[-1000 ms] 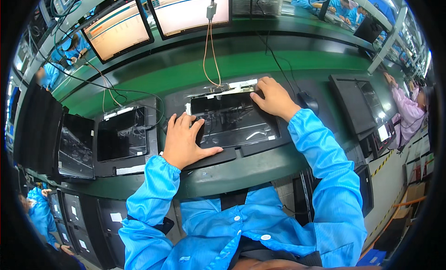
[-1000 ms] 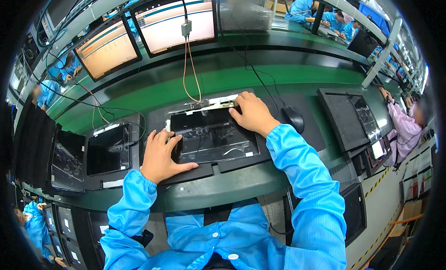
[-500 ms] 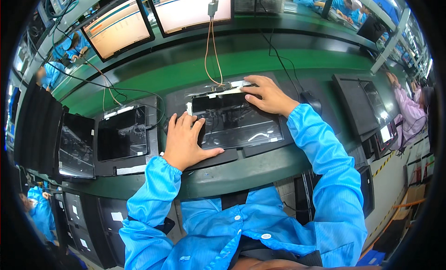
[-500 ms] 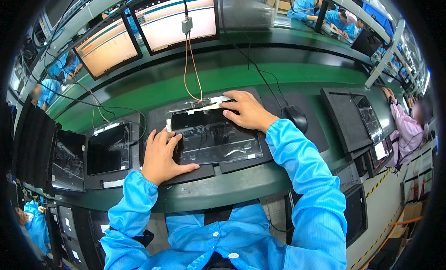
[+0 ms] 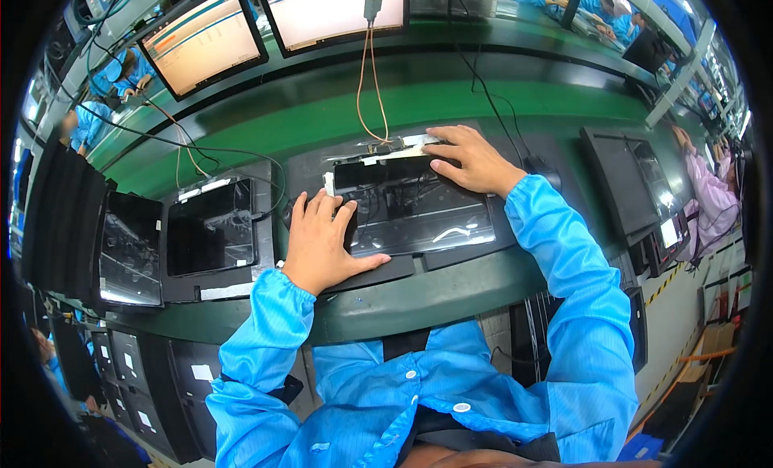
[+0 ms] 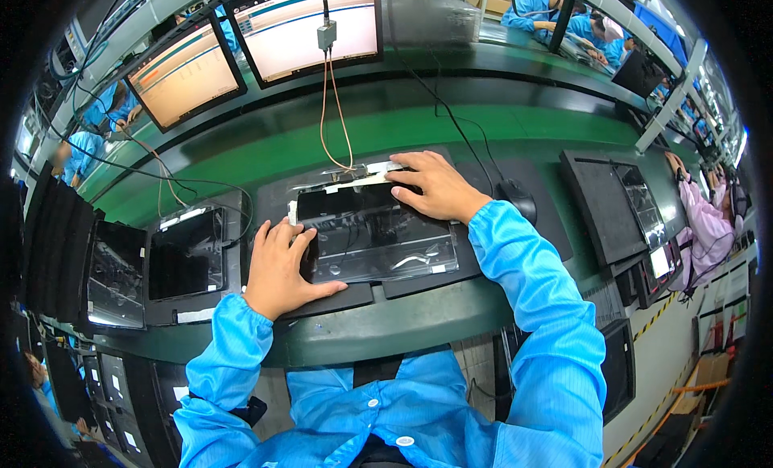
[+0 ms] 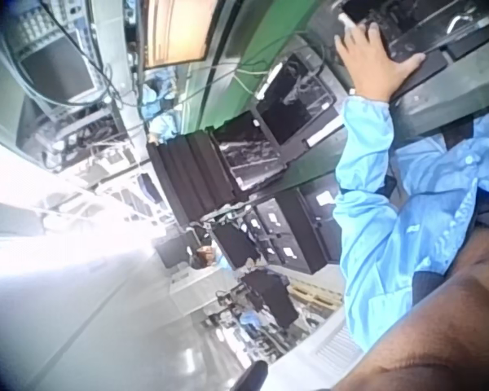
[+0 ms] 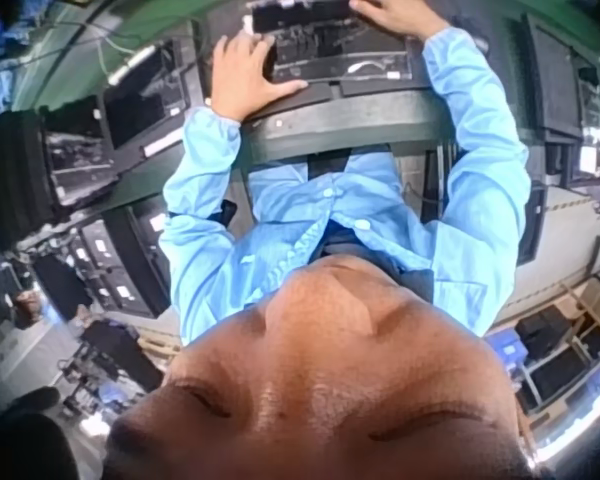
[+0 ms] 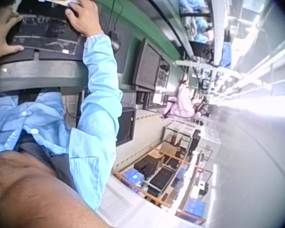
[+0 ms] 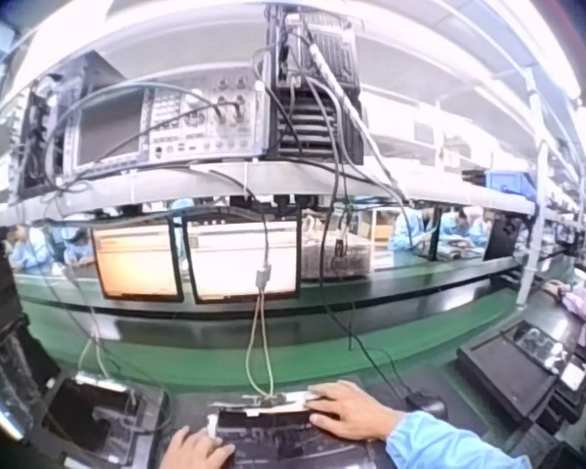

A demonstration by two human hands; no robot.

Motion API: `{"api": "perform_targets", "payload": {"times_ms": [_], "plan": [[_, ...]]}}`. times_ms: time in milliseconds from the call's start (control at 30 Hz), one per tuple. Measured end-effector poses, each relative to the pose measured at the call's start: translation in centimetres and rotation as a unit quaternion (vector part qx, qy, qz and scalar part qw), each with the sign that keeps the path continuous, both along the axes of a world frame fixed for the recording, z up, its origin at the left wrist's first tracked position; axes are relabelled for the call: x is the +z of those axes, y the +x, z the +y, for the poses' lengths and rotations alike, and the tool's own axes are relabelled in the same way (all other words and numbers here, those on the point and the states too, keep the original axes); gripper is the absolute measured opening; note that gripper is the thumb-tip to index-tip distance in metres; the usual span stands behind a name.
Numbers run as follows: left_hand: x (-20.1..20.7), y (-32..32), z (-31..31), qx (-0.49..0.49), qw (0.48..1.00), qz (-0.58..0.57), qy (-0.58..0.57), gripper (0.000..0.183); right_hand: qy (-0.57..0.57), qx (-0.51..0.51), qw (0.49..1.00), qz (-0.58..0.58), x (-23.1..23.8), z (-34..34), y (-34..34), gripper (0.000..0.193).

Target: The worker is assembling and inspecting electronic tablet devices at a factory workstation, handling components and marking them with a pen.

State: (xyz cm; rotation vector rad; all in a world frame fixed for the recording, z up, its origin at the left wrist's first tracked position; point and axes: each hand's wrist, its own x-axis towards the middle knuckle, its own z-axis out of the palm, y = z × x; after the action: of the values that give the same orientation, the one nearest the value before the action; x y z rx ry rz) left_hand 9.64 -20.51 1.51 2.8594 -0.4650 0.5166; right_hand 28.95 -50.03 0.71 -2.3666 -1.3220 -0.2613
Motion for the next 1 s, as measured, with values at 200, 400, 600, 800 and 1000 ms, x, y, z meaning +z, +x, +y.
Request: {"api": "perform_targets", "payload": {"times_ms": [200, 400, 600, 800, 1000], "plan": [[0.1, 0.2, -0.1, -0.002, 1.0, -0.002, 0.005, 0.098, 0.005, 0.016, 1.0, -0.02, -0.8, 0.2, 0.4, 0.036], [0.0, 0.2, -0.1, 0.0, 1.0, -0.008, 0.011, 0.098, 0.039, 0.026, 0.998, -0.047, -0.3, 0.7, 0.0, 0.03], [-0.1, 0.2, -0.2, 0.0, 1.0, -0.003, 0.002, 0.099, 0.006, 0.014, 0.997, -0.074, -0.2, 0.6, -0.3, 0.028], [-0.1, 0.3, 0.0, 0.001, 1.0, -0.009, 0.003, 0.098, -0.081, 0.042, 0.991, -0.102, 1.7, 0.7, 1.0, 0.034], [-0.1, 0.2, -0.2, 0.006, 1.0, -0.01, 0.0, 0.097, -0.069, 0.063, 0.992, -0.084, 0.7, 1.6, 2.2, 0.033]]}}
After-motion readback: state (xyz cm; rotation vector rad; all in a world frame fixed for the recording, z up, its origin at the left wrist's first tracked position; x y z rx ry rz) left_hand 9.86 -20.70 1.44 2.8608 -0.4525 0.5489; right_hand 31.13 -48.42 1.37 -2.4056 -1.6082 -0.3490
